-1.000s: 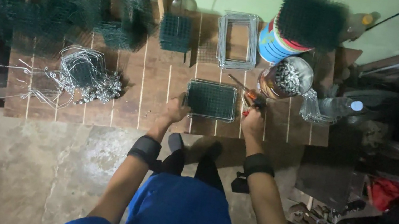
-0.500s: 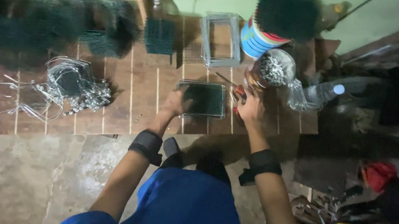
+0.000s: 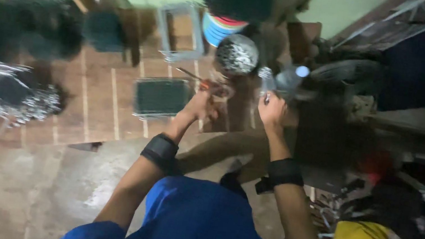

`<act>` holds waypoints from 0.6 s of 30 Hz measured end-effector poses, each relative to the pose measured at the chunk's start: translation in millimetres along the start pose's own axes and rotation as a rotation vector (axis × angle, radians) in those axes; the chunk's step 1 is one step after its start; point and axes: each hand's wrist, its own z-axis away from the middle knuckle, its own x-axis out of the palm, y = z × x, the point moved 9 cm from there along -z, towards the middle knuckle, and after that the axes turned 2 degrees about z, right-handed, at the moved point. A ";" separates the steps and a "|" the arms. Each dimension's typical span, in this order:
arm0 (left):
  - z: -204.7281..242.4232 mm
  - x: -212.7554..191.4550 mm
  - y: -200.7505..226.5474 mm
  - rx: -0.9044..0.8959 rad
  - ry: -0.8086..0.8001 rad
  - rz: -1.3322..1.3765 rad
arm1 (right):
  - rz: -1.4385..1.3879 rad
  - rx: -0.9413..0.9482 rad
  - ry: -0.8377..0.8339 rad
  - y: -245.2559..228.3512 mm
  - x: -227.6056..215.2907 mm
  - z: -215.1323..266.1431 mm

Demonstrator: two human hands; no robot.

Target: The person assembles a wire basket by threading a wire through a rectangular frame and twisting it to secure the structure. They use pliers to bend and tighten the wire at multiple points along the frame.

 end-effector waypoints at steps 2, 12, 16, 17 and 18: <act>-30.5 40.2 -9.3 0.185 0.040 -0.167 | -0.048 -0.071 0.042 23.4 -33.4 -1.0; -110.9 151.0 -12.5 0.166 0.279 -0.342 | -0.180 -0.330 0.057 109.0 -36.5 -62.6; -116.0 163.0 -12.6 0.166 0.312 -0.314 | -0.281 -0.506 0.077 109.0 -39.4 -69.6; -118.9 164.6 -14.4 0.174 0.333 -0.327 | -0.316 -0.525 0.055 104.4 -47.4 -67.3; -121.6 165.8 -16.3 0.183 0.355 -0.340 | -0.351 -0.544 0.033 99.5 -55.2 -64.6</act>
